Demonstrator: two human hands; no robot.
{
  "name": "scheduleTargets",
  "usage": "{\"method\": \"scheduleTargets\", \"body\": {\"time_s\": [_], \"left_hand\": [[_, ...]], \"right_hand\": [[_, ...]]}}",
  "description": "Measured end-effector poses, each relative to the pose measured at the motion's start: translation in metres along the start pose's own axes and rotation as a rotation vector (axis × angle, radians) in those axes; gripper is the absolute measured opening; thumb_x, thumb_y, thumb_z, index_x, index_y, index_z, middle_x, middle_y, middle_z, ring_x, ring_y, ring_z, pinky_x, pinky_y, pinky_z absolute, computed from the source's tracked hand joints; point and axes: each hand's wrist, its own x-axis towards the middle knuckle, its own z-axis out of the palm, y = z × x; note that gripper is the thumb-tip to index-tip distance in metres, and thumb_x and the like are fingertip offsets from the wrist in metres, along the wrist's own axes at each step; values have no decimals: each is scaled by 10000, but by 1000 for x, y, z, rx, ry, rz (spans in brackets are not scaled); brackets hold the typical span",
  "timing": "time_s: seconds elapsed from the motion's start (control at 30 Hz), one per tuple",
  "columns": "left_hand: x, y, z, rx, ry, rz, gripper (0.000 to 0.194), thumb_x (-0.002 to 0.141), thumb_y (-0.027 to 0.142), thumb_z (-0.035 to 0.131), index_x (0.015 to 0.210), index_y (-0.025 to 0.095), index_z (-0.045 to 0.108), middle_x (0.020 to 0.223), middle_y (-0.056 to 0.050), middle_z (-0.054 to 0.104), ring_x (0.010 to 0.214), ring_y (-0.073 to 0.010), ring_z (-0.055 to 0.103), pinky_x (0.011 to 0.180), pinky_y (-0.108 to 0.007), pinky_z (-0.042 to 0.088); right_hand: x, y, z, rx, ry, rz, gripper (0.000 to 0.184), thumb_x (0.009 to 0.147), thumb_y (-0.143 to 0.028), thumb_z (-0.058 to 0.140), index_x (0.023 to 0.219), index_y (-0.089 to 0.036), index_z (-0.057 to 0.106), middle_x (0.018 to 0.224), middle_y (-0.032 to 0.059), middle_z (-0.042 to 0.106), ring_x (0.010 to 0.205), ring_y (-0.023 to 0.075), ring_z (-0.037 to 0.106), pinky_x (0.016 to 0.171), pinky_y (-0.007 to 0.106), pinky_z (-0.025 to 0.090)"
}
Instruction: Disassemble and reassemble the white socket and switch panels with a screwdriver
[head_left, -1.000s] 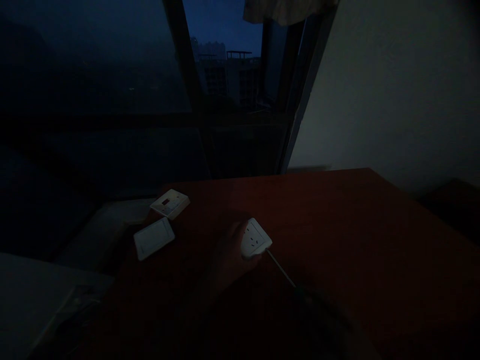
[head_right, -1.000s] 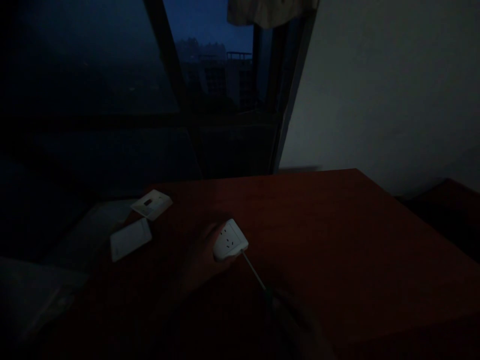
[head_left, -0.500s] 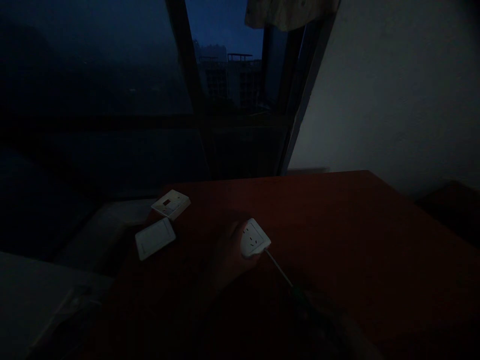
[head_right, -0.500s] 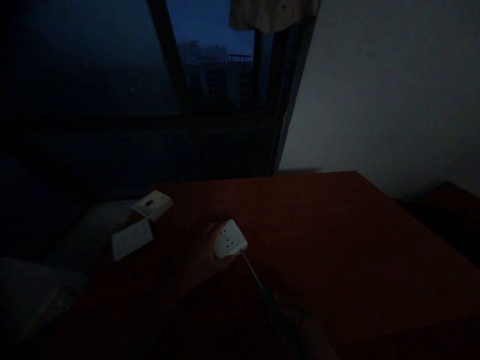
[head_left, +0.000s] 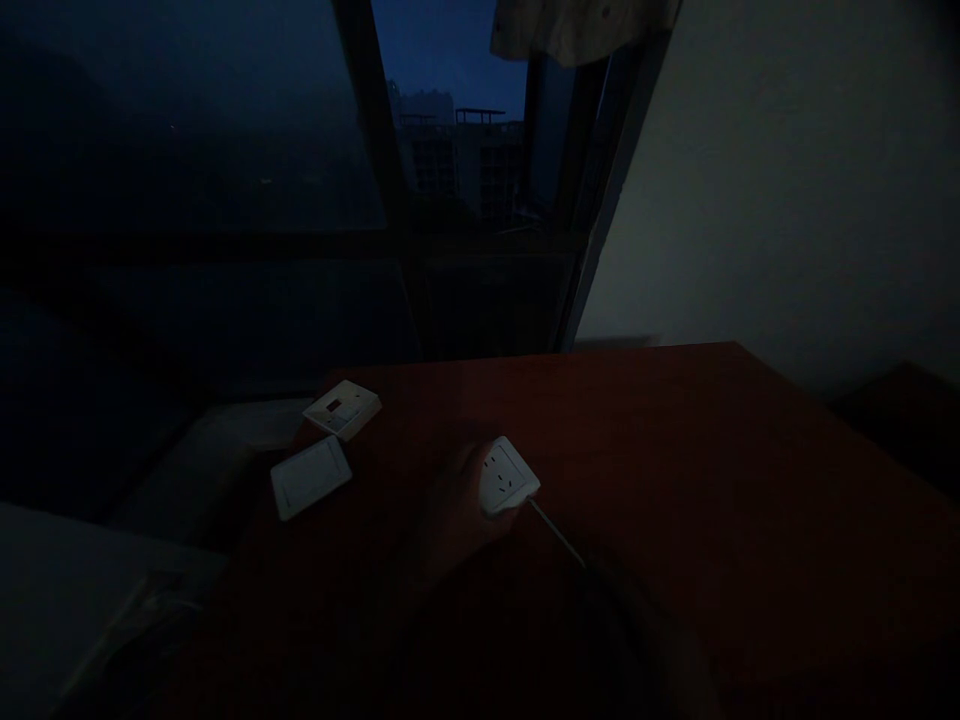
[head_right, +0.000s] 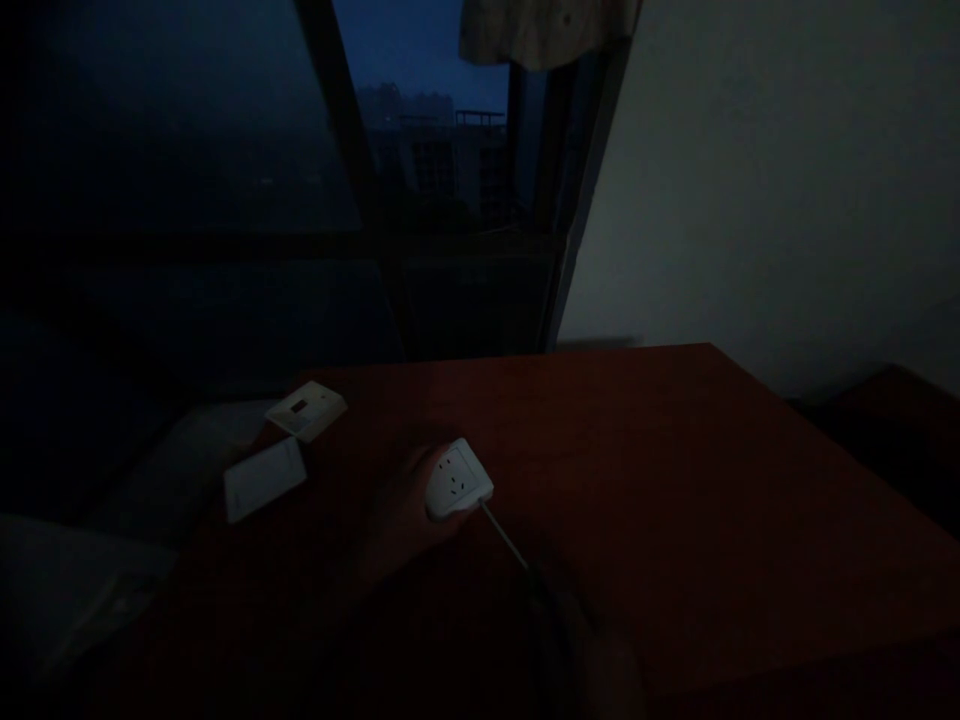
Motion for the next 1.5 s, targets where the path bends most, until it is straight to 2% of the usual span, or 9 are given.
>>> {"method": "scheduleTargets", "body": {"time_s": [0.17,0.3,0.53,0.77,0.87,1.07,1.27,1.4,1.5], "left_hand": [[0,1,-1,19,0,0,777,702,334,717,1374,205,348,1401,-110,414,1271,-294,425,1068,-438,365],[0,0,-3,-3,-4,-5,774,702,336,718,1378,219,359,1391,-102,431,1268,-296,433,1061,-437,373],[-7,9,6,-94,-144,42,891,659,399,761,1421,285,312,1448,-57,373,1302,-288,390,1087,-412,346],[-9,14,8,-193,-183,15,927,672,363,756,1453,265,266,1491,-85,304,1342,-319,337,1101,-446,323],[-6,11,-1,-203,-106,11,884,693,329,752,1439,265,284,1480,-83,323,1348,-305,333,1103,-442,322],[3,-13,-19,-38,215,-78,684,790,283,664,1390,276,337,1404,-77,426,1303,-291,400,1072,-488,349],[9,-34,-22,145,182,33,619,820,248,621,1378,253,355,1438,-90,379,1343,-305,342,1099,-510,307],[8,-26,-20,129,239,65,486,853,231,572,1317,233,427,1396,-98,421,1320,-292,375,1087,-494,334],[-1,-10,-12,36,184,34,409,886,296,547,1282,237,463,1365,-86,455,1273,-263,438,1058,-452,384]], "right_hand": [[1,-9,-10,391,-165,135,500,864,-608,439,1066,-244,715,935,91,752,834,234,714,663,305,589],[-2,-18,-12,466,-241,157,564,866,-658,373,998,-241,730,731,84,733,679,223,709,565,297,574],[7,-30,-3,304,-118,148,473,909,-498,405,1246,-241,615,1244,84,646,1110,261,618,926,364,505],[17,-13,-20,113,-119,143,455,910,-421,389,1244,-208,612,1214,80,664,1088,255,634,955,378,495],[17,-8,-26,109,-101,196,451,898,-440,407,1202,-200,639,1176,82,685,1048,254,656,915,365,522],[19,-8,-24,201,-84,223,453,890,-457,432,1215,-209,628,1216,73,664,1100,251,627,954,368,498],[23,-8,-22,288,-72,281,470,872,-474,460,1214,-190,612,1260,91,634,1143,265,597,968,389,484],[22,-3,-19,326,-67,298,448,851,-488,483,1160,-191,614,1178,103,679,1054,265,646,905,376,524],[20,4,-19,339,-45,300,441,827,-471,508,1156,-194,605,1183,100,676,1069,259,642,906,358,525]]}}
